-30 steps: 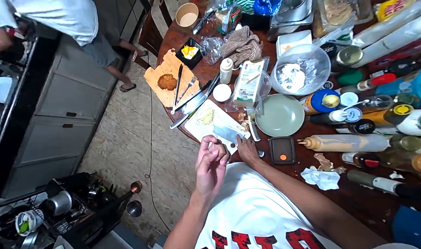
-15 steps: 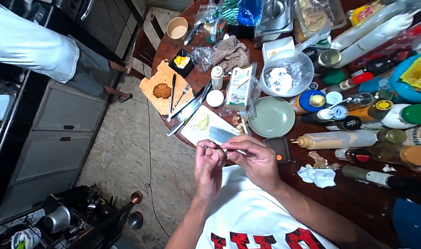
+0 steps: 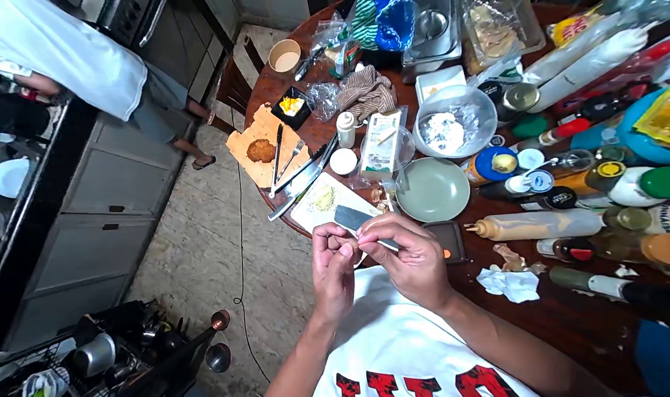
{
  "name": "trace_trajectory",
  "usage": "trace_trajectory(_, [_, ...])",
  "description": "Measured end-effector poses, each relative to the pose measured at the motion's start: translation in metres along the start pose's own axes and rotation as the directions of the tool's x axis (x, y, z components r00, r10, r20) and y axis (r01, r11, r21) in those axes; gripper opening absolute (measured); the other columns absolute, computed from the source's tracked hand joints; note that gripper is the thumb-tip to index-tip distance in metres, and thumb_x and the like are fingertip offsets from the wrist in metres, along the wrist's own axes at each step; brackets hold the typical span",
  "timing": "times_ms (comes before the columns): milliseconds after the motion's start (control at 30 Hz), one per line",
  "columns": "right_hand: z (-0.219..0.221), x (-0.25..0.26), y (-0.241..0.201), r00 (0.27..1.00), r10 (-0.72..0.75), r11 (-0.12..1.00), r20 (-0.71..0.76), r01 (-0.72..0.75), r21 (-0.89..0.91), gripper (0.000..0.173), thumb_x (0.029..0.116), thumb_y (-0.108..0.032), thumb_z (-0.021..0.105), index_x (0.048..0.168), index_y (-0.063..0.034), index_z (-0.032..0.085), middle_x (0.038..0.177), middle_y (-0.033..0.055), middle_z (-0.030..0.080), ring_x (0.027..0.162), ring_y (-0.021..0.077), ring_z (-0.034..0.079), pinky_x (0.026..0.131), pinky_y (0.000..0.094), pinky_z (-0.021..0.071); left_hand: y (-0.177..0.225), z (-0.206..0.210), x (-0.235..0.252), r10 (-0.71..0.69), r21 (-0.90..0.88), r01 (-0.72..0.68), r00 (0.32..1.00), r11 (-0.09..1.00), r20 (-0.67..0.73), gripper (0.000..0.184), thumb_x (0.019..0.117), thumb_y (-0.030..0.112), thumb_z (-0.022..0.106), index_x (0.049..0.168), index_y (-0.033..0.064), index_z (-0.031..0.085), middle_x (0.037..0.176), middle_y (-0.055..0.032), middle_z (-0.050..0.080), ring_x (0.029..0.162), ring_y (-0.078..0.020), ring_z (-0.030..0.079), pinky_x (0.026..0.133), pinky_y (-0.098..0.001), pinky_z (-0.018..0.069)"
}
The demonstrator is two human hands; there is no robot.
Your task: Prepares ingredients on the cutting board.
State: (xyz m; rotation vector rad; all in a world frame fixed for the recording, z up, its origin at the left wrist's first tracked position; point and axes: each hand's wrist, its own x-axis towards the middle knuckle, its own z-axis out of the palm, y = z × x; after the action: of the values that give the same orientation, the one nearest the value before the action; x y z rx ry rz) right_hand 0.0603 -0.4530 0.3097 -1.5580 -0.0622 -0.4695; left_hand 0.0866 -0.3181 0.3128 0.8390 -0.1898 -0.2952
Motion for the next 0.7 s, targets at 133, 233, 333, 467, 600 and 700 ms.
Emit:
trace_trajectory(133, [-0.003,0.003,-0.002,0.979,0.199,0.945,0.051,-0.205,0.255,0.017,0.1019,-0.016,0.065,0.102,-0.0006,0.072,0.104,0.0091,0.071,0.093,0.0166,0.07,0.082,0.0317,0.0624,0.0,-0.001,0.002,-0.063,-0.088,0.062,0.998,0.994,-0.003,0.012,0.1019,0.016,0.054,0.114,0.0176,0.054,0.076,0.0045,0.055,0.072,-0.0061,0.055,0.074,-0.0253,0.0479])
trace_trajectory(233, [-0.008,0.005,-0.001,0.918,0.383,0.794,0.101,-0.383,0.473,0.02,0.1041,-0.017,0.061,0.102,-0.0012,0.073,0.101,0.0107,0.07,0.089,0.0173,0.069,0.077,0.0314,0.0605,0.0,-0.003,0.003,-0.117,-0.21,0.112,0.993,0.971,-0.009,0.011,0.1018,0.015,0.053,0.113,0.0173,0.055,0.074,0.0044,0.052,0.07,-0.0075,0.053,0.071,-0.0262,0.0461])
trace_trajectory(333, [-0.012,0.007,-0.002,0.854,0.502,0.695,0.137,-0.493,0.523,0.024,0.1062,-0.016,0.055,0.103,-0.0008,0.073,0.099,0.0121,0.072,0.091,0.0175,0.07,0.079,0.0305,0.0597,0.002,-0.005,0.003,-0.177,-0.314,0.164,0.984,0.935,-0.011,0.012,0.1011,0.015,0.053,0.112,0.0172,0.056,0.074,0.0039,0.052,0.068,-0.0082,0.053,0.068,-0.0265,0.0448])
trace_trajectory(467, [-0.013,0.004,-0.004,0.804,0.579,0.662,0.132,-0.559,0.5,0.027,0.1071,-0.016,0.052,0.106,0.0001,0.074,0.1,0.0136,0.073,0.093,0.0181,0.07,0.08,0.0301,0.0591,0.002,-0.006,0.0,-0.242,-0.453,0.215,0.97,0.865,-0.003,0.014,0.0995,0.013,0.053,0.112,0.0159,0.058,0.073,0.003,0.052,0.067,-0.0095,0.053,0.067,-0.0267,0.045])
trace_trajectory(600, [-0.011,-0.006,-0.005,0.777,0.616,0.643,0.128,-0.59,0.488,0.028,0.1075,-0.016,0.05,0.109,0.0002,0.074,0.103,0.0134,0.073,0.095,0.0181,0.07,0.081,0.0299,0.0589,0.005,-0.01,-0.008,-0.284,-0.542,0.247,0.959,0.803,0.018,0.015,0.0994,0.012,0.052,0.113,0.0143,0.058,0.075,0.0021,0.053,0.067,-0.0108,0.055,0.066,-0.027,0.0466])
trace_trajectory(700, [-0.008,-0.017,-0.007,0.768,0.628,0.637,0.126,-0.6,0.483,0.032,0.1085,-0.016,0.047,0.111,0.0007,0.074,0.104,0.0139,0.073,0.097,0.0183,0.07,0.082,0.0303,0.0587,0.01,-0.014,-0.016,-0.309,-0.582,0.28,0.95,0.763,0.053,0.016,0.1,0.012,0.051,0.114,0.0135,0.057,0.075,0.0019,0.053,0.067,-0.0105,0.055,0.066,-0.0265,0.0467])
